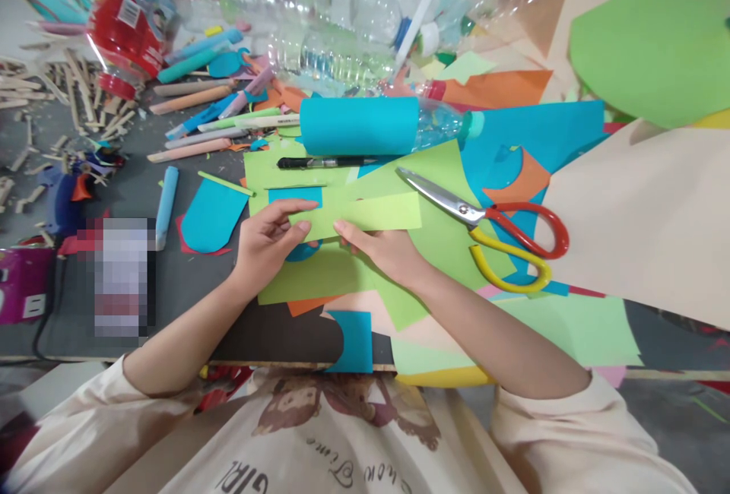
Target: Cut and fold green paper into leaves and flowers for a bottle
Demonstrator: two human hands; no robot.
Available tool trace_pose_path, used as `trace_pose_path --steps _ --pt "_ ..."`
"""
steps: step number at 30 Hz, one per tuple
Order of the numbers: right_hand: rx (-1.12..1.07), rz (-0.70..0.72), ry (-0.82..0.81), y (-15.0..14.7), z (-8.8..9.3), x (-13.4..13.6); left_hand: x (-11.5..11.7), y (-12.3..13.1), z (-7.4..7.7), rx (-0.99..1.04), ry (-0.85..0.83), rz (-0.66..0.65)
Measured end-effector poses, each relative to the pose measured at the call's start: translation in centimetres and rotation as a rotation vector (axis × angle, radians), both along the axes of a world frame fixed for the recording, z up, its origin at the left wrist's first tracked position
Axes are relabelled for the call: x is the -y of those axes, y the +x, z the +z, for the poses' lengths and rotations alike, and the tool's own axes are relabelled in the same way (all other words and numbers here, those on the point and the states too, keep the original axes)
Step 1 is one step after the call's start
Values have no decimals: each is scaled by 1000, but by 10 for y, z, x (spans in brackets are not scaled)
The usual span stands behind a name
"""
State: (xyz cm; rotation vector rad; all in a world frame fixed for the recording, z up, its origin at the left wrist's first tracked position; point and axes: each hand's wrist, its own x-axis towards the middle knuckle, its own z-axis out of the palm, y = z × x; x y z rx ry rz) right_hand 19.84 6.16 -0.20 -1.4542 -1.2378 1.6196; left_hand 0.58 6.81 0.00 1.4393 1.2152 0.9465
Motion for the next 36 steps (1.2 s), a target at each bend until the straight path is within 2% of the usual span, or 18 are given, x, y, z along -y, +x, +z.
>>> trace_pose_path --steps 11,36 --pt "11 49 5 -1 8 -3 2 -2 2 -57 24 -7" --pt "68 68 20 0 12 -4 1 -1 3 10 32 -44"
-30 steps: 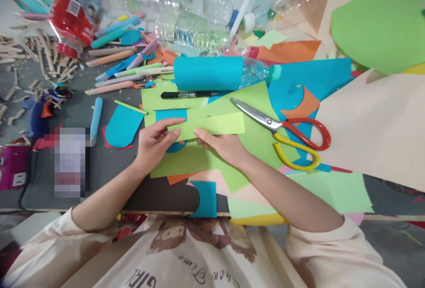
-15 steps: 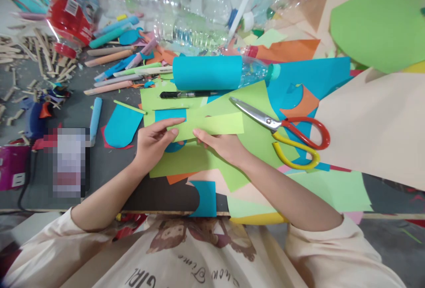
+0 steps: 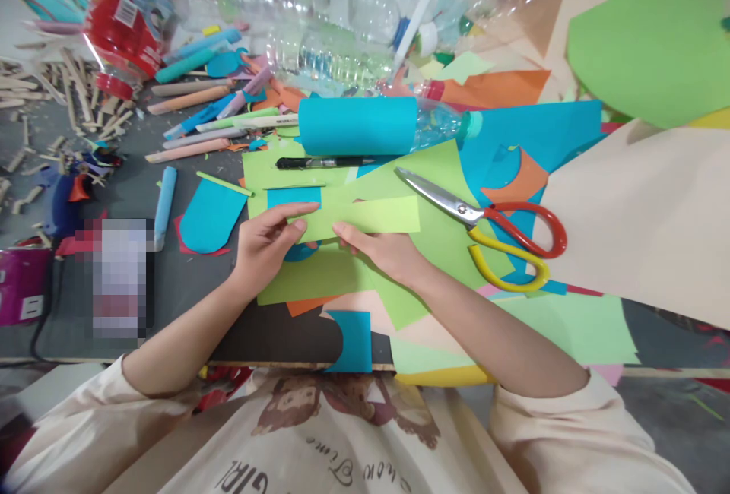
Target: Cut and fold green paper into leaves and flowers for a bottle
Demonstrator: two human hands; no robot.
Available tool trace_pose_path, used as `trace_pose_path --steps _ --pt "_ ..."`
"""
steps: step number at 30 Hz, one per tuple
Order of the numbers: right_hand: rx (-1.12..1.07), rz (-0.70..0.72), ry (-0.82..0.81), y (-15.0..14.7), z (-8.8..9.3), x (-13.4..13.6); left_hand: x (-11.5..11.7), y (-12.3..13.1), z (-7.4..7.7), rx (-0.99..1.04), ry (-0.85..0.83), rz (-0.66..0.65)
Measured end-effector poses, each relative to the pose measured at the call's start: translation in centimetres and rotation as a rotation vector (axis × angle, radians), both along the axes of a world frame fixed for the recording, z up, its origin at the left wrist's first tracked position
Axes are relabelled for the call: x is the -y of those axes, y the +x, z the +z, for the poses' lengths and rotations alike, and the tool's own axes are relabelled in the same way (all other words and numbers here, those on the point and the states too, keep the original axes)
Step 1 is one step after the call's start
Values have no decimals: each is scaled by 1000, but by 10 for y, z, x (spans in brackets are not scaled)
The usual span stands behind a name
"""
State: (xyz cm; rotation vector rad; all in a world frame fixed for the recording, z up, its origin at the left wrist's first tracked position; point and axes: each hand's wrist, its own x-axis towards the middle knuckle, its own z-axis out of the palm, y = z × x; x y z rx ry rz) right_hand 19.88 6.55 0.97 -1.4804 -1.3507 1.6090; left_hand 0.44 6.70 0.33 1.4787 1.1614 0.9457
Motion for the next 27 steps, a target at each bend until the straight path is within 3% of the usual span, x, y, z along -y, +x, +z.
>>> trace_pose_path --steps 8,15,21,27 --pt "11 16 1 0 0 0 -1 2 1 -26 -16 23" --pt "-49 -100 -4 -1 -5 1 -5 2 2 76 -101 9" --pt "-5 -124 -68 2 -8 2 -5 3 3 101 -76 87" --pt "-6 -153 -66 2 -5 2 -6 0 -5 85 15 61"
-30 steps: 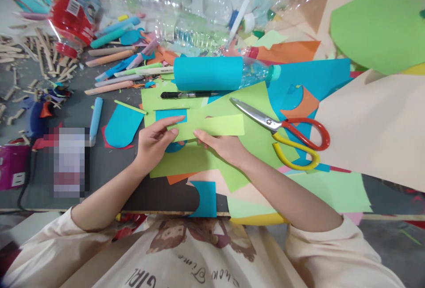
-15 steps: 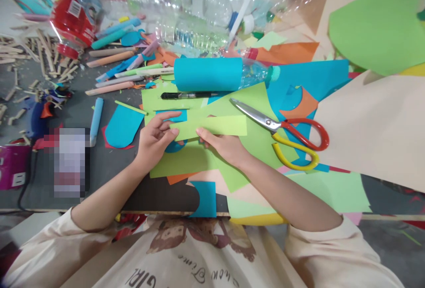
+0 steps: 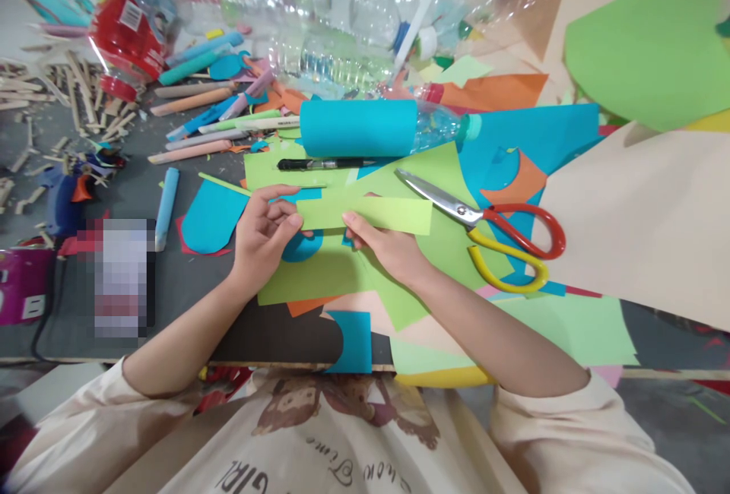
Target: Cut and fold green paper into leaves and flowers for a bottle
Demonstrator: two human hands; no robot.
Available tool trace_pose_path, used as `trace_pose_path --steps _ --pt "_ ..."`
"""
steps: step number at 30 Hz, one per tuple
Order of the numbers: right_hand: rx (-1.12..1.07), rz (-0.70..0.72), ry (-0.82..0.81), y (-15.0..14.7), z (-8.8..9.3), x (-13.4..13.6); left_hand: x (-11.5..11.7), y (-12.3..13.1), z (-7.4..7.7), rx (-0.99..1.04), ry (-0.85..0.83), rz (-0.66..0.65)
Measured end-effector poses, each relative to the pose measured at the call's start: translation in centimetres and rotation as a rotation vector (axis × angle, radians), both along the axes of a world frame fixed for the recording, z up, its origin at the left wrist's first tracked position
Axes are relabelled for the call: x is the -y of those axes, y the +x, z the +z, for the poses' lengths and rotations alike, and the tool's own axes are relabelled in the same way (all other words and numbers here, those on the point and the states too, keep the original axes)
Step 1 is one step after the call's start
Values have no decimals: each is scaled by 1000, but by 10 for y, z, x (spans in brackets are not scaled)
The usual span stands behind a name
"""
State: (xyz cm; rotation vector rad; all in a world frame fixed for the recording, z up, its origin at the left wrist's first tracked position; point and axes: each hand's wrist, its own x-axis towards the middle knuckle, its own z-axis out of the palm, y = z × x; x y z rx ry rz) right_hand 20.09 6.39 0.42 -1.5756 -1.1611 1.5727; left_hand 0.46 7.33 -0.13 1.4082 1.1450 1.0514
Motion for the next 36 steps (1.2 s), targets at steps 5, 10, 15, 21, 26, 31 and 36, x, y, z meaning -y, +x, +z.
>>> trace_pose_path --steps 5,10,15,21,26,31,36 --pt "42 -63 -30 -1 0 -2 -2 -4 -5 -15 142 0" --pt "-25 -40 -15 -3 2 -4 -2 -2 -4 -80 157 3" --pt "-40 -45 -32 -4 1 -4 -3 -2 0 -72 81 38" --pt "-46 -50 5 -2 -6 -3 -3 -3 0 -32 20 36" --pt "-30 -23 26 0 -7 -2 -4 -6 -3 37 -39 -34" --pt "-11 123 133 -1 -1 -1 -2 0 9 86 -307 -153" --pt "56 208 283 -5 0 2 -1 6 21 53 -507 -198"
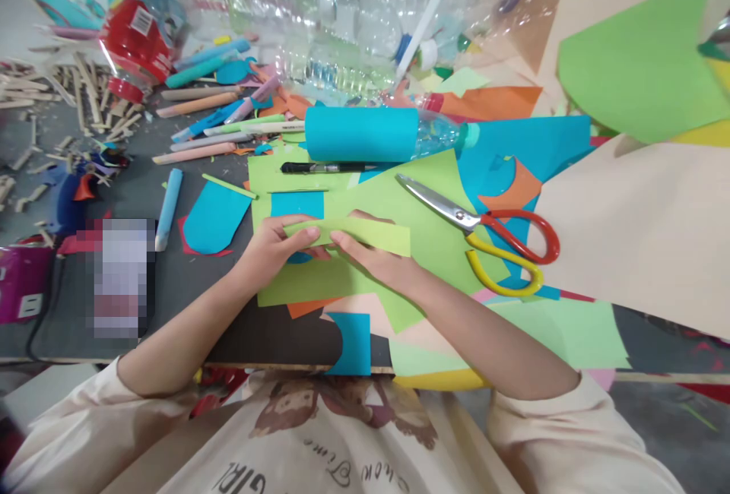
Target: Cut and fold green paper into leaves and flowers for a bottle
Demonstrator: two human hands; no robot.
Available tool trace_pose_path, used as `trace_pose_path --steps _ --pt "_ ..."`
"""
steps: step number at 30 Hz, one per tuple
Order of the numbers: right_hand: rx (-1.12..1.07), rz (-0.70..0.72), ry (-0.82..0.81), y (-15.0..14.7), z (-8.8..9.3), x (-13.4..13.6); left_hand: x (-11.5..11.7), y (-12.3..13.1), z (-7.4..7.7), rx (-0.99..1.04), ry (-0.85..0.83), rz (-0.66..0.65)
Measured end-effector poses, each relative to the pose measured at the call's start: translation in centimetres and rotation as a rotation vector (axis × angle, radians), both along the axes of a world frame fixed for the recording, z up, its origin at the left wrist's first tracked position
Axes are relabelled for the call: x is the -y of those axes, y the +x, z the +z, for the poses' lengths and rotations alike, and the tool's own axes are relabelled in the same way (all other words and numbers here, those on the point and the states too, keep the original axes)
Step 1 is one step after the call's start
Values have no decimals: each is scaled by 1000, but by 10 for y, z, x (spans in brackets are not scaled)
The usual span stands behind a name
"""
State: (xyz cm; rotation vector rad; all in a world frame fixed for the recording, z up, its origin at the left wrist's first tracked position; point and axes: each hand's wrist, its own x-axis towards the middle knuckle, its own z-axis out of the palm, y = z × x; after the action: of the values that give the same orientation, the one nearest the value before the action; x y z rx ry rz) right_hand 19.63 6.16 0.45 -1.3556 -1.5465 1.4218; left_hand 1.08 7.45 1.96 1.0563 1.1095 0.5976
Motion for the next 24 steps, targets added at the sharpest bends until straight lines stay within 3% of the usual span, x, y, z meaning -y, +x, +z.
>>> trace_pose_path --steps 5,8,13,19,24 --pt "-5 145 -48 2 -10 1 -1 -2 2 -51 25 132" --pt "-35 134 -92 5 -12 -1 -2 -3 3 -47 57 184" --pt "-250 100 -67 5 -4 -6 0 -3 2 -153 137 122" --pt "-150 168 -54 -2 3 -5 4 -4 -9 -185 319 122" --pt "-157 173 -95 -2 2 -5 8 -4 -6 -144 352 70"
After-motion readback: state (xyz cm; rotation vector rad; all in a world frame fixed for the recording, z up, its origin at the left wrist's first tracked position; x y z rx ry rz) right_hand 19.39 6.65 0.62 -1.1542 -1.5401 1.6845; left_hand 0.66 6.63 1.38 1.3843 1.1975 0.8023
